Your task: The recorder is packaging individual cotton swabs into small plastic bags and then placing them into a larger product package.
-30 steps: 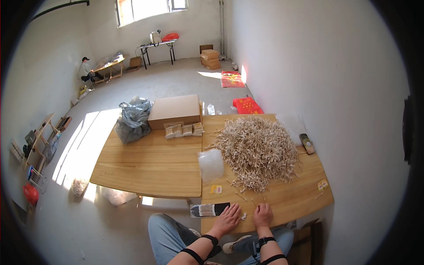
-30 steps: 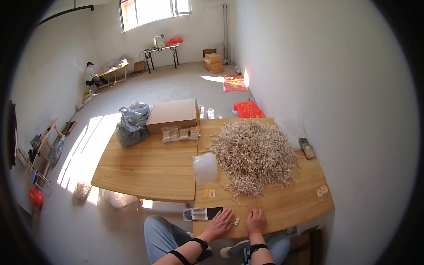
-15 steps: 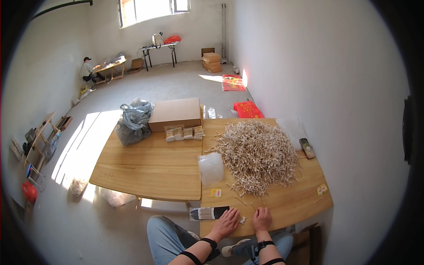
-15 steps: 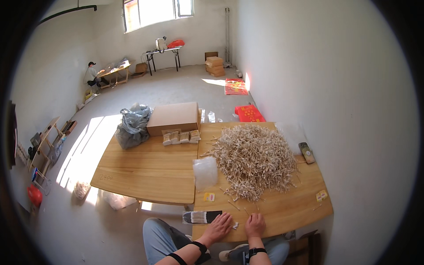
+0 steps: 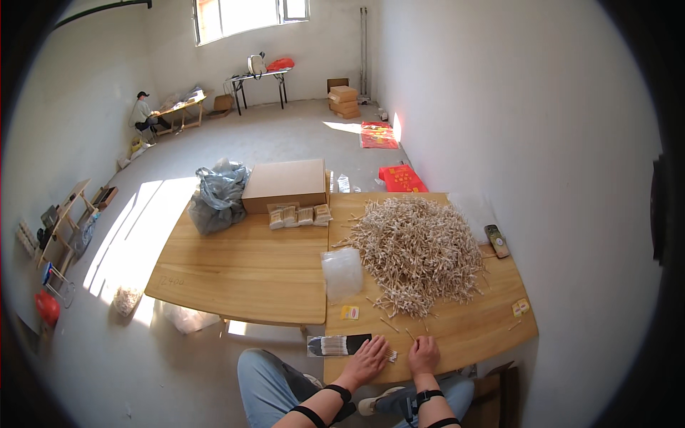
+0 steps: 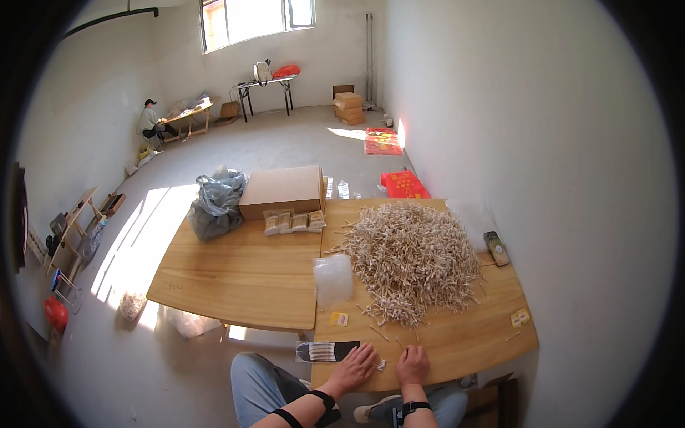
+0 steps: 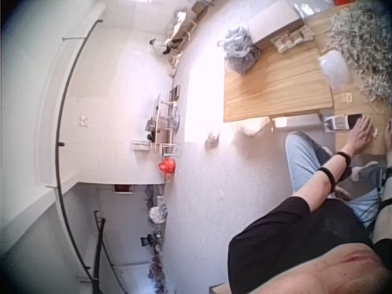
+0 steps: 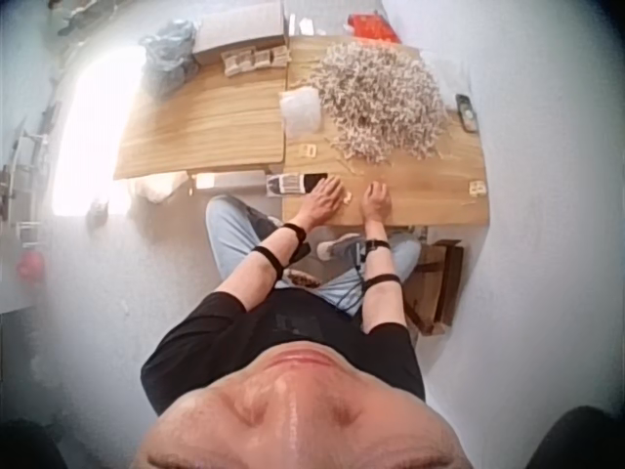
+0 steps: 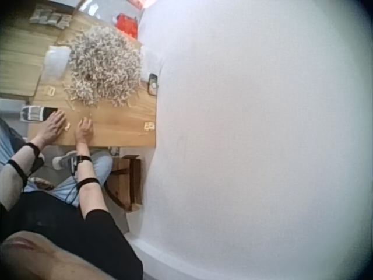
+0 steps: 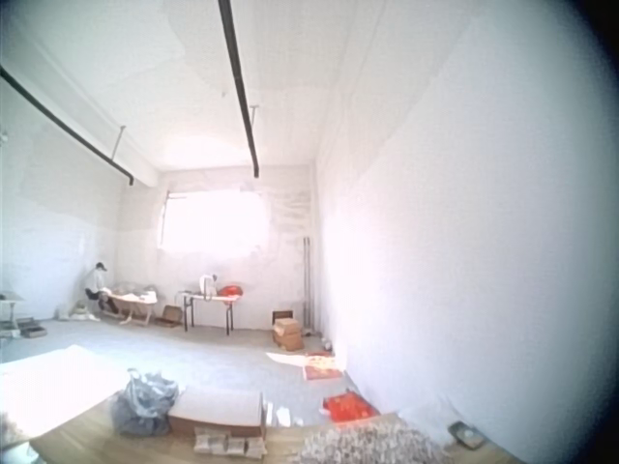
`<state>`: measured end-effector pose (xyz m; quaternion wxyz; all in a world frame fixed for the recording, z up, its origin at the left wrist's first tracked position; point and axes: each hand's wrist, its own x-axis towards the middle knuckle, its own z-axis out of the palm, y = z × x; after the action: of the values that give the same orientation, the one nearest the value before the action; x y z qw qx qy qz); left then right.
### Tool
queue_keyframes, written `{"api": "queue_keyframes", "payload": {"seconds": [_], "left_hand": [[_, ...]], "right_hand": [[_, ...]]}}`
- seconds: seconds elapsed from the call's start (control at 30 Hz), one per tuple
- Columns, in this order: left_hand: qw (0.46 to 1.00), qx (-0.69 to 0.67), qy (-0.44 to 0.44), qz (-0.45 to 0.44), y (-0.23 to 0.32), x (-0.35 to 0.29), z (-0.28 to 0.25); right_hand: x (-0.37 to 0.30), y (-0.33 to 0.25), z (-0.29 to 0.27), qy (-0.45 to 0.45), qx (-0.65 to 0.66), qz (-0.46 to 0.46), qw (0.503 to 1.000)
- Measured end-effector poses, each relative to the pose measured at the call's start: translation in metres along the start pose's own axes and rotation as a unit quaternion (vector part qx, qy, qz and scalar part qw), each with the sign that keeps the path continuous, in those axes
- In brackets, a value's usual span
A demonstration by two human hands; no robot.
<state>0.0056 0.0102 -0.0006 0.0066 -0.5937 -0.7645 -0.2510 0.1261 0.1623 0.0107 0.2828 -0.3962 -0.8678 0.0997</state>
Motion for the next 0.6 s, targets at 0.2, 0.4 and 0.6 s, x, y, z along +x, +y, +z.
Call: {"api": "queue_keyframes", "payload": {"seconds": [0.2,0.4,0.6], "left_hand": [[1.0,-0.006,0.005,0.001,-0.0014,0.0023,0.0005],[1.0,-0.001,0.023,0.01,-0.0001,0.0053,-0.0048],[1.0,0.005,0.009,0.008,0.0027,0.002,-0.005]], "right_hand": [[0.0018,-0.0012,-0.0001,0.0,0.003,0.0,1.0],[0.0032,0.0002,0.0004,0.01,0.002,-0.01,1.0],[0.0001,0.001,0.0019,0.002,0.0,-0.011,1.0]]}}
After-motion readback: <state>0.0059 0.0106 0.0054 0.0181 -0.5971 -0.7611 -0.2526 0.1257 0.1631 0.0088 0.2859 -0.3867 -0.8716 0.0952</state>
